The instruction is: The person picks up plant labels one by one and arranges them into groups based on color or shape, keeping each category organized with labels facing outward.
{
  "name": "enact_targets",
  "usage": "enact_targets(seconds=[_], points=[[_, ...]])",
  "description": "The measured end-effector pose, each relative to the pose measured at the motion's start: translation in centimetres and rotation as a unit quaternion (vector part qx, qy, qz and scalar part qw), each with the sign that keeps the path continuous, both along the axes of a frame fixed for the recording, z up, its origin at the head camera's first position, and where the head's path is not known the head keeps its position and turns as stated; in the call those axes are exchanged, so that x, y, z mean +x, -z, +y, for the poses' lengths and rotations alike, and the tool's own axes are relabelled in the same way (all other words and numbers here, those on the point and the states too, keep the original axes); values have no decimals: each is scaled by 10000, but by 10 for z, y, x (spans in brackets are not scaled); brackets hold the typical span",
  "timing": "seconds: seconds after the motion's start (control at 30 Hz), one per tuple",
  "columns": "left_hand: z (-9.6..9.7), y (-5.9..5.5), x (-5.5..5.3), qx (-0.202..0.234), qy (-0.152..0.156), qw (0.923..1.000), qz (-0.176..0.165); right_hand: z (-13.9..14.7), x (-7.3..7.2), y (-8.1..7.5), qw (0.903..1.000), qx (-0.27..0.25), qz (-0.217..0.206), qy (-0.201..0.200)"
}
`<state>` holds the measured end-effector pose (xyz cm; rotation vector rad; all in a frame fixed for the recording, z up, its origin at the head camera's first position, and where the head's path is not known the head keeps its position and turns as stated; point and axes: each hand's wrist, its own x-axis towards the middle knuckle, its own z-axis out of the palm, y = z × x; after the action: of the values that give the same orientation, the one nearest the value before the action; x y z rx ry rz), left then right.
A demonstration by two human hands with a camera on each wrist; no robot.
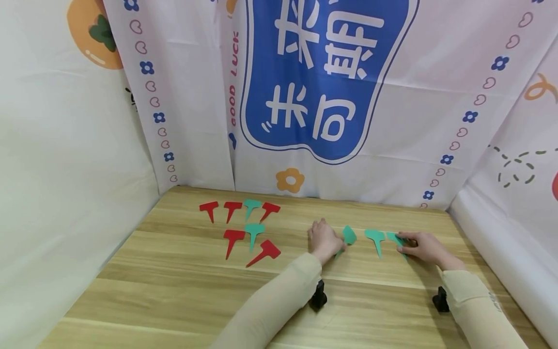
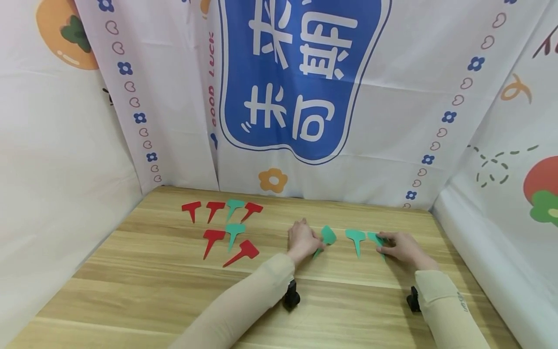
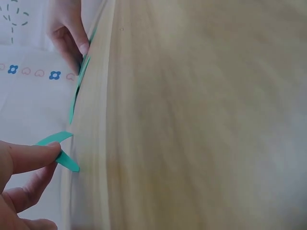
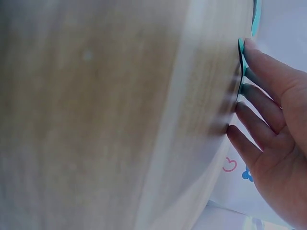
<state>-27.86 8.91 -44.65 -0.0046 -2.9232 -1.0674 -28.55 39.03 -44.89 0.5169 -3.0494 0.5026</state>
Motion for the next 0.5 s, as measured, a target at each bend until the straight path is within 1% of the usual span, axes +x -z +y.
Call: enact_targets(seconds=[0.13, 0.33, 0.5], points=[[5, 0, -2, -70, -68, 10000, -21, -1, 1, 0, 10000, 4, -37, 1], [9, 1, -2, -179, -107, 9997, 157, -2, 2, 0, 10000, 5, -13, 10], [13, 0, -3, -473, -107, 9986, 219, -1, 2, -1, 10000, -3, 59, -10]])
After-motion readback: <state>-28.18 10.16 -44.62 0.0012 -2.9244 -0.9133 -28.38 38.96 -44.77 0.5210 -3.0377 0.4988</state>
